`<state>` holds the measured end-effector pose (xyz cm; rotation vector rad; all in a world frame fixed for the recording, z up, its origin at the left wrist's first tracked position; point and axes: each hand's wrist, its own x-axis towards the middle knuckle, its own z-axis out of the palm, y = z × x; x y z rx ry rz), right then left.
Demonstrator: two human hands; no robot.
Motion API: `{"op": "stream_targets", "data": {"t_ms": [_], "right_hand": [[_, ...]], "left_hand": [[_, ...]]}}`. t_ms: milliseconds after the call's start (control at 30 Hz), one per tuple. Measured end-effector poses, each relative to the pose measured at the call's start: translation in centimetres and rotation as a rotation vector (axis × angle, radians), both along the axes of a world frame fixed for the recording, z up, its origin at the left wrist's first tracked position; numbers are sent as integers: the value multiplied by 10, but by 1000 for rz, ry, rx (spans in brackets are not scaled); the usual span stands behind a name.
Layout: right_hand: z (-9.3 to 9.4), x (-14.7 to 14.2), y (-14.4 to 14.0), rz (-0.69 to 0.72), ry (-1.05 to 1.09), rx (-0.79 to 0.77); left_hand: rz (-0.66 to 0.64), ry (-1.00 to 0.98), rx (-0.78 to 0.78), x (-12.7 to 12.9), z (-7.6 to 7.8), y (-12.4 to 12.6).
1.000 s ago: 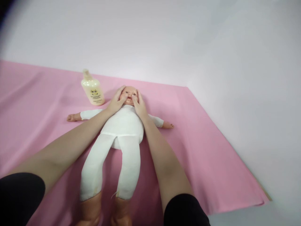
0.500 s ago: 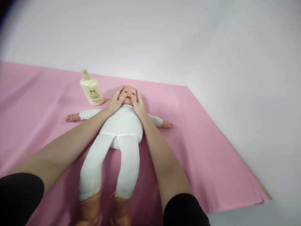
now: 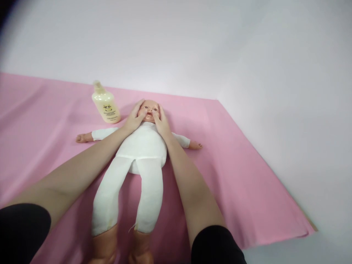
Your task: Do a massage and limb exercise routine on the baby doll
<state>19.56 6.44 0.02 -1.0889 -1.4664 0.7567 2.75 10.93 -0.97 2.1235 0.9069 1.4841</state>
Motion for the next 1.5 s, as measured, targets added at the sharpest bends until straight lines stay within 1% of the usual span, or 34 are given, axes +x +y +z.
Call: {"op": "stream_targets", "data": {"t_ms": [233, 533, 1167, 1500], "right_hand": [[-4, 0, 3, 6, 11, 10], [-2, 0, 3, -7, 0, 4], [-8, 1, 7, 11, 17, 20], [-6, 0, 6, 10, 21, 24]], "left_hand": [[3, -6, 0, 1, -1, 1], [5, -2, 3, 1, 1, -2], [3, -4, 7, 1, 0, -1], [6, 5, 14, 1, 1, -1]]}}
